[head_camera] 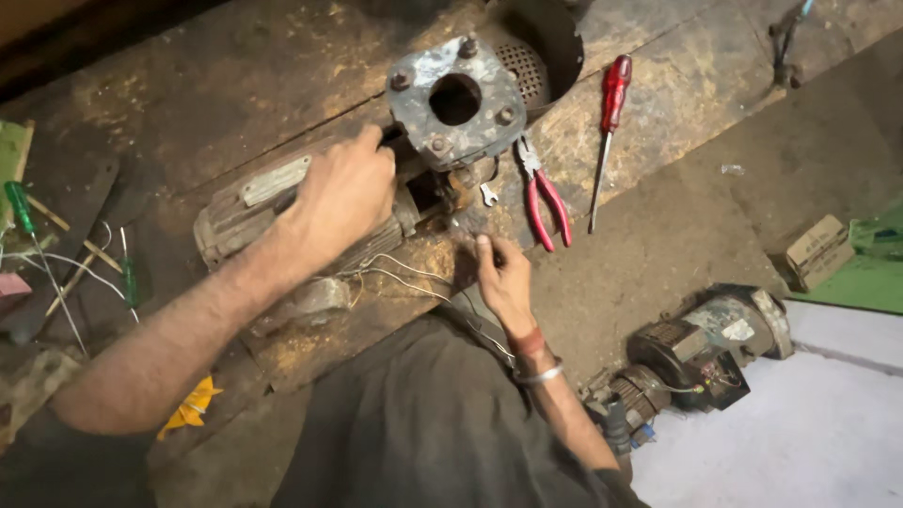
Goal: The person aligns and fastens a motor housing to an electric motor using a wrench and screwdriver, then secures a yellow plastic impeller onto the shaft. The person repeatedly tightens bolts and adjusts the assembly on a cluttered workbench.
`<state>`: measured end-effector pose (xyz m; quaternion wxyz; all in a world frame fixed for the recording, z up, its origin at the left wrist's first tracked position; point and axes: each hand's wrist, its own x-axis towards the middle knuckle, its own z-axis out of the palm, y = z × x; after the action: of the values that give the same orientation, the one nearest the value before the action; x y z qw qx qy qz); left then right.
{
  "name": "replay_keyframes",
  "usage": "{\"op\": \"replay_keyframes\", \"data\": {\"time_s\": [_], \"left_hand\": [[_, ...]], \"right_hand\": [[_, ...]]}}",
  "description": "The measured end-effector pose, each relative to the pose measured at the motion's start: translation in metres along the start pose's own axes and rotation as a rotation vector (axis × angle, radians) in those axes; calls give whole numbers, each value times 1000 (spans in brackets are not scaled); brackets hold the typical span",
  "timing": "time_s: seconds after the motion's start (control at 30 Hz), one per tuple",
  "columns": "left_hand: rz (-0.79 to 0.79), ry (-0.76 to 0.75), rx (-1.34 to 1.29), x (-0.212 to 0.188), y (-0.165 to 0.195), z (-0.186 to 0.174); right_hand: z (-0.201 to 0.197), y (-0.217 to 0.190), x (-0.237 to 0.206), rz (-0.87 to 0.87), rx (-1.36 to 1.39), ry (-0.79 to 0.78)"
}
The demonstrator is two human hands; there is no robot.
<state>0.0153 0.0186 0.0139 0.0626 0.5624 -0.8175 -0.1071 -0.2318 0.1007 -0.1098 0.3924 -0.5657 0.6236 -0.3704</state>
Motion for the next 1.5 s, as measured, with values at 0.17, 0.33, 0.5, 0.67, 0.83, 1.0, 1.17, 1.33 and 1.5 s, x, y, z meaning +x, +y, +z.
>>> {"op": "replay_keyframes", "data": {"time_s": [0.17, 0.33, 0.5, 0.67, 0.83, 1.0, 1.17, 1.33, 1.5], "left_hand": [[107, 46, -124, -7, -38, -8], [89, 51, -221, -10, -66, 0], [45, 27, -410, -4, -91, -7], [-253, -274, -427, -18, -103, -26], [-131, -122, -586, -16, -129, -32], [-146, -36, -697, -8, -147, -15], [-167, -85, -649, -5, -153, -9], [-143, -67, -494, -4, -151, -6], [-142, -105, -487, -8, -150, 4]], "right_hand": [[-36, -67, -2, -357, -182, -20], [-63, -166, 22, -743, -268, -67], [-29, -263, 75, -1055, -609, -244], [68, -315, 131, -935, -799, -691], [116, -310, 169, -861, -866, -906], [141, -285, 207, -976, -545, -909], [145, -266, 230, -1064, -587, -863], [148, -263, 233, -1179, -606, -870], [152, -269, 233, -1244, -673, -870]]}}
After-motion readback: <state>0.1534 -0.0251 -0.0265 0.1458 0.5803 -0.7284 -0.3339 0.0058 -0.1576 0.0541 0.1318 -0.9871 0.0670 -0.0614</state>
